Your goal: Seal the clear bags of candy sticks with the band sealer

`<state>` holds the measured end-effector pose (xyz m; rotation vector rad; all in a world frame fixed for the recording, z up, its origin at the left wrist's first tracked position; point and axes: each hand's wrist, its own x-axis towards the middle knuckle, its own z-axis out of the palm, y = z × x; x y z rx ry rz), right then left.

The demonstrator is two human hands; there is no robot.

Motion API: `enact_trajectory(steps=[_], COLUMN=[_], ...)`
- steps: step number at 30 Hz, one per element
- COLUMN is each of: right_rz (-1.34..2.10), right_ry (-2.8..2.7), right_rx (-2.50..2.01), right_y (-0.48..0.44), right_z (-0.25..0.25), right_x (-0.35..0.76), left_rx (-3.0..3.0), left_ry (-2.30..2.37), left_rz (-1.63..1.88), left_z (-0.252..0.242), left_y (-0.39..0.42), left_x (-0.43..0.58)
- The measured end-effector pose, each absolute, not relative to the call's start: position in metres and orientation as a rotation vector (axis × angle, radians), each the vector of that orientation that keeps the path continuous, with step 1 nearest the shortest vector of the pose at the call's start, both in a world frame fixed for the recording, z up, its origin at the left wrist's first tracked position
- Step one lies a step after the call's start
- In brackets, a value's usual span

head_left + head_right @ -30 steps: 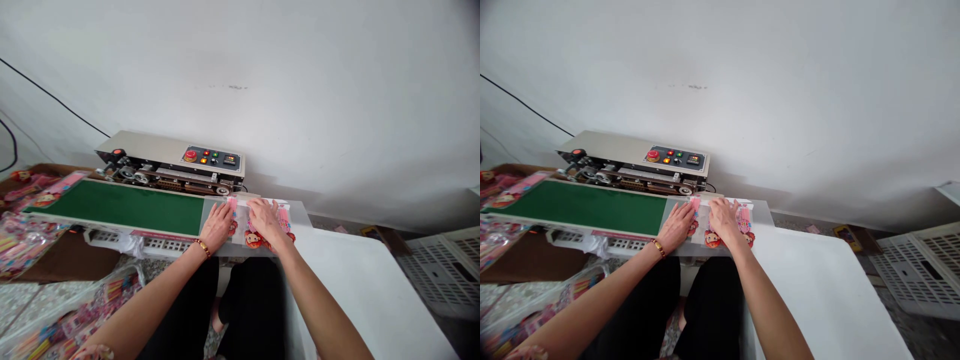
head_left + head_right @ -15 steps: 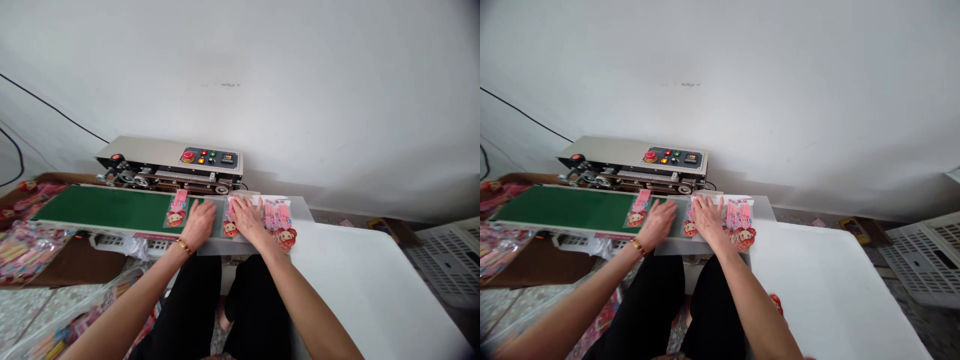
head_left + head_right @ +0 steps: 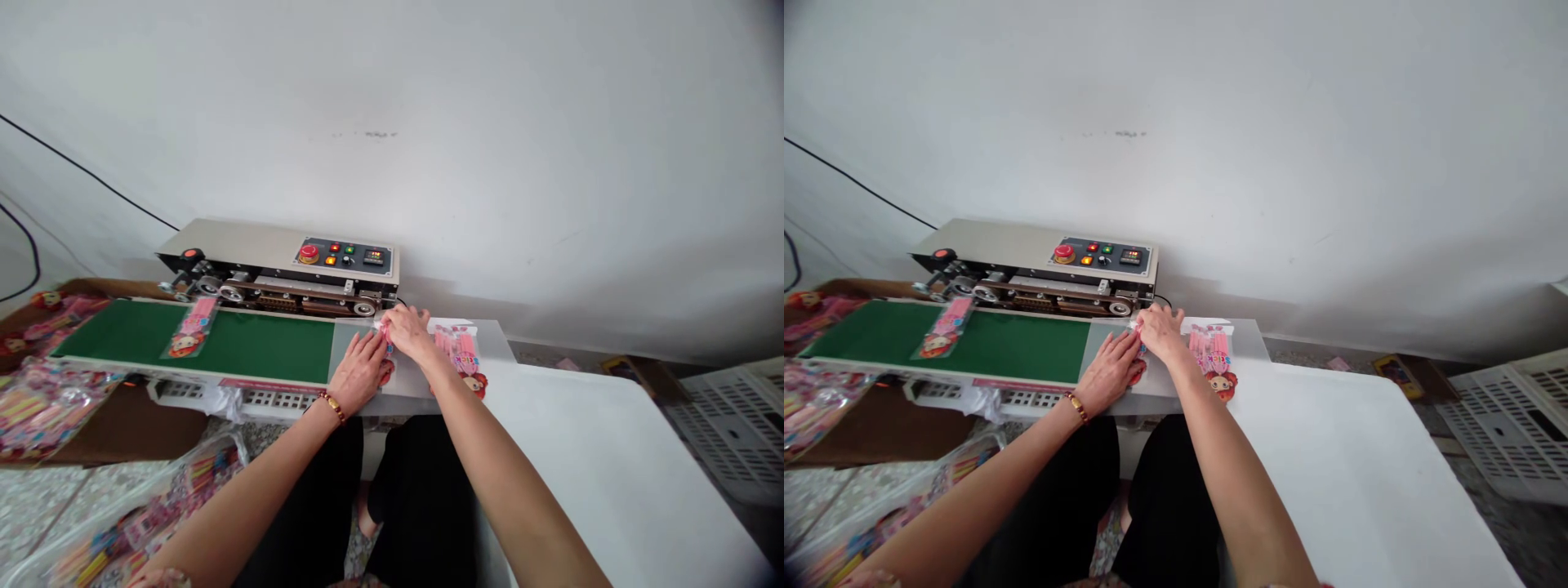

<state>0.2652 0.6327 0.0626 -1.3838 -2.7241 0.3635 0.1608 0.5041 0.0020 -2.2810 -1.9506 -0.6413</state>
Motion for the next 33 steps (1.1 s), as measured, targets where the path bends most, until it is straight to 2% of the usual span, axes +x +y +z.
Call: enact_trajectory(steps=[6, 13, 21, 25, 33], right_rz=[0.219, 0.424, 0.147, 0.176, -0.067], right_ry=[-2.665, -2.577, -2.728, -2.676, -2.665], right_rx=[-1.356, -1.417, -1.221, -1.281, -1.466], right_y=[0.633, 0.635, 0.618, 0.620, 0.599], right_z=[0.052, 0.056, 0.056, 0.065, 0.070], right_x=[0.279, 0.288, 0.296, 0.301, 0.392], left_rx=[-2.276, -2.286, -2.277, -2.282, -2.244], left_ry=[-1.954, -1.948, -1.991, -1.986, -2.104], left_rz=[-0.660, -0.661, -0.621, -0.588, -0.586], left_z=[0.000, -0.003, 0.000, 0.000, 0.005], left_y=[0.505, 0.505, 0.505, 0.507, 0.498], left_x=[0.163, 0.161, 0.161, 0.160, 0.120])
